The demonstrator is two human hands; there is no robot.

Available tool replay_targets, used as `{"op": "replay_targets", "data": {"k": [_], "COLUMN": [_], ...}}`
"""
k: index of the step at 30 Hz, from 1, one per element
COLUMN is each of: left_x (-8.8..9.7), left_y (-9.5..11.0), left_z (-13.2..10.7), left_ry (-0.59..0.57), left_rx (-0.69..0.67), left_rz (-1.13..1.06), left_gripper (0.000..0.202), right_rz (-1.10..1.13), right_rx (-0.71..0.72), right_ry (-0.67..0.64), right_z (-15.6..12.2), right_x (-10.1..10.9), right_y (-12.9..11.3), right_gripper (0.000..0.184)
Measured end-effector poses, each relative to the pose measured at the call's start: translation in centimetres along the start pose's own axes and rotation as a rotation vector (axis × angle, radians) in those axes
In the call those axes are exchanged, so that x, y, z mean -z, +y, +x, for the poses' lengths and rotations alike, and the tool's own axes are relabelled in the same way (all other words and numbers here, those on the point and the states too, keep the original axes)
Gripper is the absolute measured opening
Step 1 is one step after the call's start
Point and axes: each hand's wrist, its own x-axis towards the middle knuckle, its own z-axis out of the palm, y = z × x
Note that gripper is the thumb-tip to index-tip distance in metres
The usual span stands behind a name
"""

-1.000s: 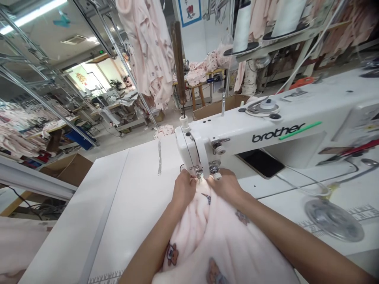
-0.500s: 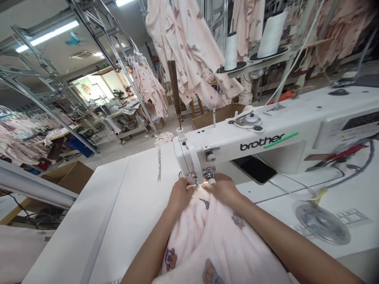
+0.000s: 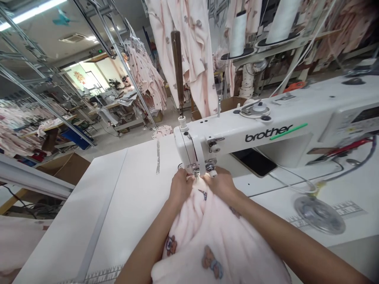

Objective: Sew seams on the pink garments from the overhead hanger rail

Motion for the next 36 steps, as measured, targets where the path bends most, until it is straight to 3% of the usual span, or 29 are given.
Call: {"op": "replay_targets", "data": {"k": [18, 24, 30, 36], "left_x": [-0.1, 0.1, 0.2, 0.2], "left_y": [0.0, -0.1, -0.8, -0.6], "left_z": [0.1, -0.2, -0.2, -0.2], "left_ry": [0.04, 0.033, 0.035, 0.031], "left_rx": [-0.004, -0.045, -0.058, -0.02], "left_rz": [0.003, -0.035, -0.05, -0.054], "left_gripper": [0.015, 0.015, 0.012, 0.008], "right_rz": [-0.063, 0.02, 0.194, 0.275], "right_rx": [0.035, 0.077, 0.229, 0.191], "right_ry": [0.076, 0.06, -0.018, -0.062], "right_z": [0.0, -0.3, -0.8, -0.4], "right_x": [-0.8, -0.3, 1.0, 1.3], "right_y": [0.0, 0.0, 1.9, 2.5], "right_gripper": [0.018, 0.02, 0.027, 0.03]}}
